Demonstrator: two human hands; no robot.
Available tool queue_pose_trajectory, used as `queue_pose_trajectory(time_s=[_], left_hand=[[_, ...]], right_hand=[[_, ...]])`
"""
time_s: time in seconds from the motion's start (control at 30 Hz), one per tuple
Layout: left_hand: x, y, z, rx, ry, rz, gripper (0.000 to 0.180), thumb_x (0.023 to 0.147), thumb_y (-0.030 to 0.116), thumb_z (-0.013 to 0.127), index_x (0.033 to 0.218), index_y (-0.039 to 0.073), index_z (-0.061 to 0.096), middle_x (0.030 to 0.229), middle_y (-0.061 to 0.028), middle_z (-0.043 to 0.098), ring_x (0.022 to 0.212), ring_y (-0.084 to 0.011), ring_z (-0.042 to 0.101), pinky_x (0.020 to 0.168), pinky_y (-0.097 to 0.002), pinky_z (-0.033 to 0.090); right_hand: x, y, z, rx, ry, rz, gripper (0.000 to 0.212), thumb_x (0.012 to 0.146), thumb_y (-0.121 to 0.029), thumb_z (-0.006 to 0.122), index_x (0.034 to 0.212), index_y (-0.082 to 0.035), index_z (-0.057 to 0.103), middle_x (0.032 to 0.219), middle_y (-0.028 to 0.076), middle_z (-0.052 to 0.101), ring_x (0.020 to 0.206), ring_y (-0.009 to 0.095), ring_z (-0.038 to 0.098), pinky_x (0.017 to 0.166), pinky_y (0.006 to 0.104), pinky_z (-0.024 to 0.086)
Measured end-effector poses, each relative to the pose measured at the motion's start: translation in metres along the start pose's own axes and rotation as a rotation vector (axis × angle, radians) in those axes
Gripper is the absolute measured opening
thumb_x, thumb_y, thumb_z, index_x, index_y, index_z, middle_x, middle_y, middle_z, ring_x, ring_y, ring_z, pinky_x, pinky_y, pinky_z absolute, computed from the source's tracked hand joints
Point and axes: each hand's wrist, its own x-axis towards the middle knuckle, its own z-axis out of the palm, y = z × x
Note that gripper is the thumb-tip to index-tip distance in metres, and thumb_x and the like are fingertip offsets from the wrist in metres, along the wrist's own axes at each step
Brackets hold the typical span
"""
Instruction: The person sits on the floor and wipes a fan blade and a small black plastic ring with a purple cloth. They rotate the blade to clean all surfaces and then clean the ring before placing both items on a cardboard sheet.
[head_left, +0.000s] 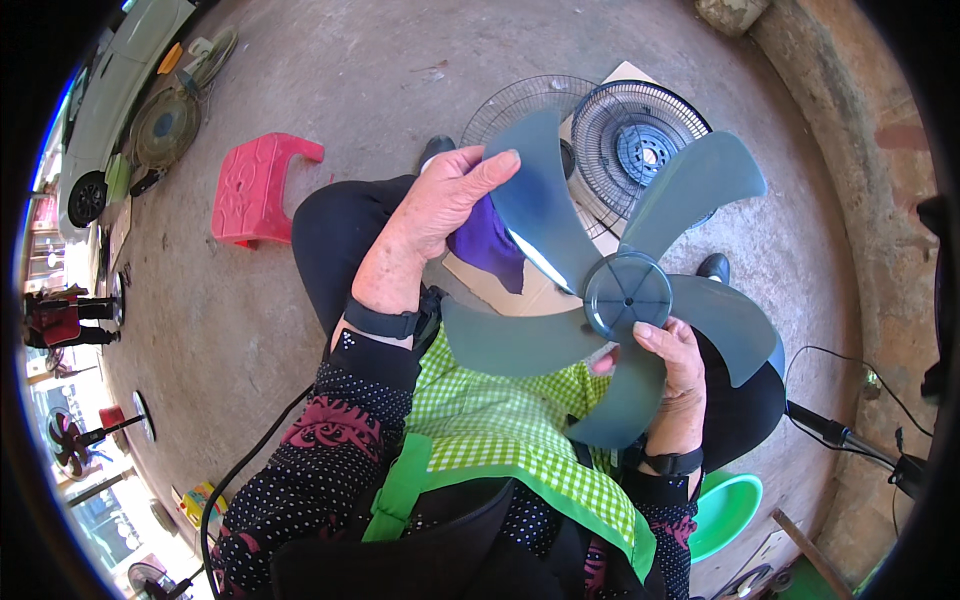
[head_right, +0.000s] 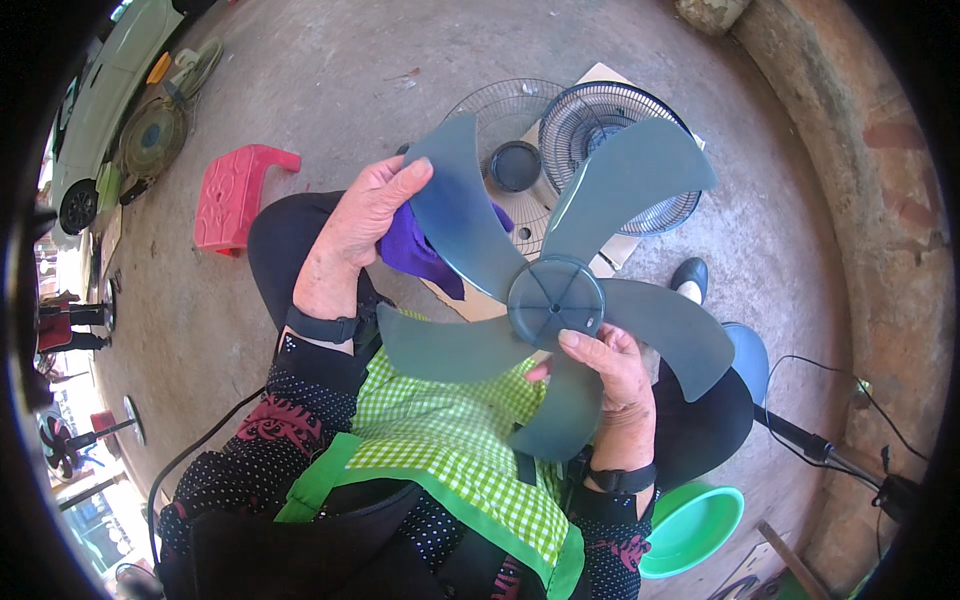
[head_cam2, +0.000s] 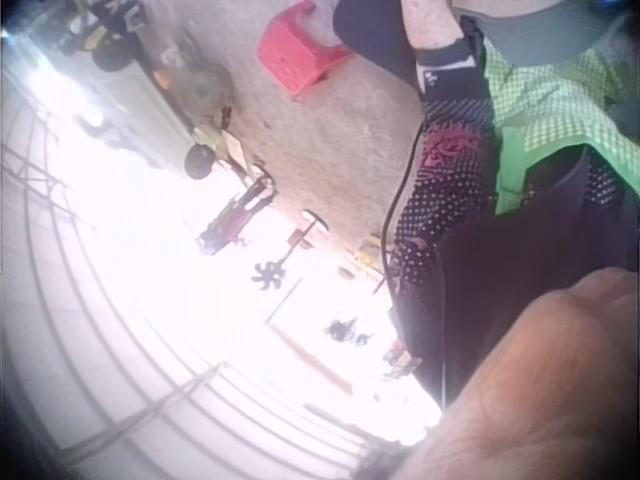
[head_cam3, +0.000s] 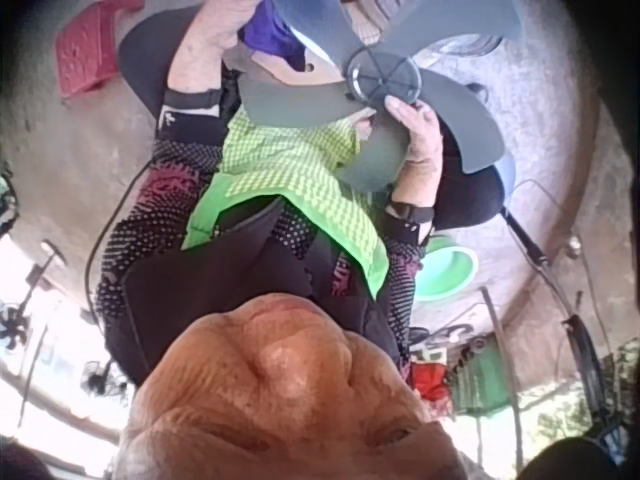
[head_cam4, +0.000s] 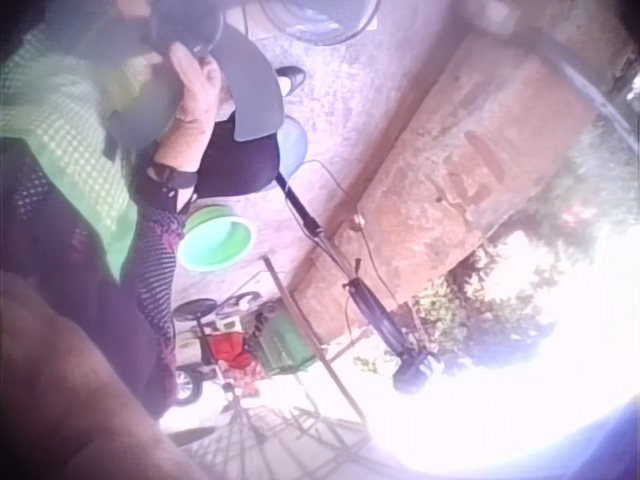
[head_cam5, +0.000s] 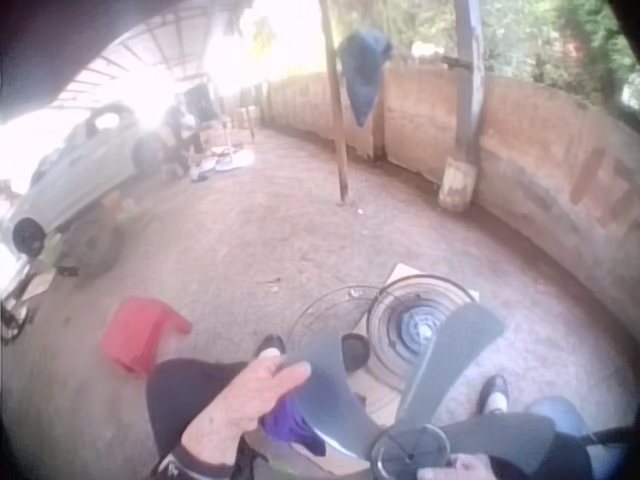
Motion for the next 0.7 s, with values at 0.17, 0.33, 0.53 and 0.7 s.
queue_pose_trajectory(time_s=[0.17,0.33,0.53,0.7], left_hand=[[-0.001,0.020,-0.011,-0.120,0.280,0.287,0.026,0.094,0.024,0.062,0.103,-0.001,0.064,0.095,-0.0062,0.069,0.080,-0.0117,0.065,0.074,-0.0263,0.054],[-0.029,0.028,0.015,-0.022,0.077,0.449,0.028,0.090,0.019,0.061,0.109,-0.001,0.061,0.105,-0.0102,0.066,0.090,-0.0160,0.065,0.079,-0.0304,0.054],[-0.028,-0.021,0.073,1.099,-0.350,0.740,0.043,0.073,0.006,0.070,0.115,0.003,0.058,0.120,-0.0148,0.052,0.110,-0.0340,0.053,0.091,-0.0401,0.048],[-0.022,-0.020,0.063,1.136,-0.246,0.744,0.050,0.065,0.001,0.073,0.113,0.008,0.060,0.122,-0.0111,0.053,0.107,-0.0336,0.055,0.087,-0.0392,0.050]], right_hand=[[0.015,0.011,0.001,-0.097,0.274,-0.146,0.034,0.077,-0.002,0.062,0.111,0.003,0.063,0.099,0.011,0.067,0.083,0.022,0.067,0.070,0.0301,0.054],[0.018,0.011,0.008,-0.186,0.274,-0.168,0.044,0.070,-0.002,0.059,0.114,0.001,0.062,0.101,0.009,0.066,0.094,0.019,0.062,0.081,0.0271,0.049],[0.015,0.007,0.022,-0.092,0.231,-0.163,0.058,0.064,0.002,0.053,0.122,0.002,0.057,0.109,0.010,0.063,0.100,0.022,0.061,0.090,0.0297,0.047],[0.014,0.008,0.021,-0.112,0.216,-0.252,0.061,0.061,0.002,0.052,0.121,0.004,0.057,0.110,0.011,0.063,0.101,0.023,0.061,0.091,0.0309,0.047]])
